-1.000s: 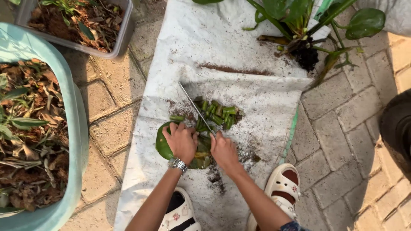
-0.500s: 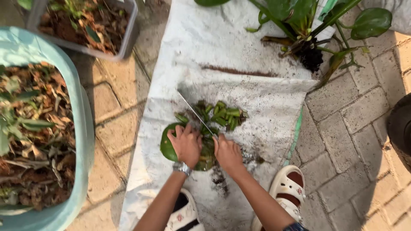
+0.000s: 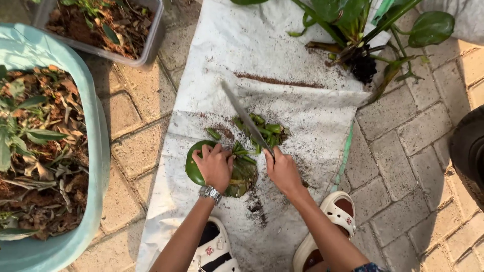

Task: Prune the leaves of a plant using a knife.

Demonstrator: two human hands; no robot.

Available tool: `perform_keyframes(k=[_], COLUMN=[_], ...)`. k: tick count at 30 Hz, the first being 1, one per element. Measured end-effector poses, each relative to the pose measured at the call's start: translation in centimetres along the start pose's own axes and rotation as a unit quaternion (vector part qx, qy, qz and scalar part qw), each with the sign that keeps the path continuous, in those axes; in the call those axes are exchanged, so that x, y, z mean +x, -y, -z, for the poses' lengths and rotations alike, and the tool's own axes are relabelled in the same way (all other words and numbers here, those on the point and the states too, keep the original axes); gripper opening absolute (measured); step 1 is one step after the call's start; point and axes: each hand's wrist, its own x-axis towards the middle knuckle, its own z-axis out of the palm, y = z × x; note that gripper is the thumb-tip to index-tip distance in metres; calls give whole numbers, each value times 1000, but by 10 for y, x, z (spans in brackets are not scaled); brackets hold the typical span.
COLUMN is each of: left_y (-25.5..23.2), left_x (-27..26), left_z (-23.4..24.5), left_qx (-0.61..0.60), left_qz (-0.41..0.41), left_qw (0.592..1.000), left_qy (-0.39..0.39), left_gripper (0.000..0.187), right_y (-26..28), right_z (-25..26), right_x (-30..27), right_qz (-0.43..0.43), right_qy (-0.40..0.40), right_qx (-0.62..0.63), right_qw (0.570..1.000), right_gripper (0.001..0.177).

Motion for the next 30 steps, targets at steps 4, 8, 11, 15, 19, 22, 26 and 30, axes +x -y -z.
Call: perform_keyframes(k=[4,8,11,15,19,22,26,30], left_y=[5,12,7,-15,-13,-10,-21,-17], left_x=[-4,-15,-13,-27,-44,-45,-35,-37], left_z=[-10,-20,-4,39,15,-3,14,10], left_qx=[-18,-30,13,100,129,151,107,78], left_qz=[2,31,-8,78,112,104,136,131], left_qw=[999,999,999,979,972,972,970,979], left_qy=[-36,-5,-28,158,164,147,169,132], left_gripper=[9,16,51,134,139,136,139,128], right_y=[35,32,28,29,26,24,30,31], right_z=[-14,-33,-32,-34,-39,-43,-43,-46], right_x=[-25,-28,-17,-20,-22,-23,-23,-23], right_qz=[5,25,-33,-27,-9,9,-45,-36], right_qy=[-40,-30,32,6,-26,-45,25,-3], right_qx=[109,-47,-54,-72,-90,-98,-89,-91], right_qw=[993,998,998,997,996,994,995,995], right_gripper=[35,34,33,37,39,39,38,37])
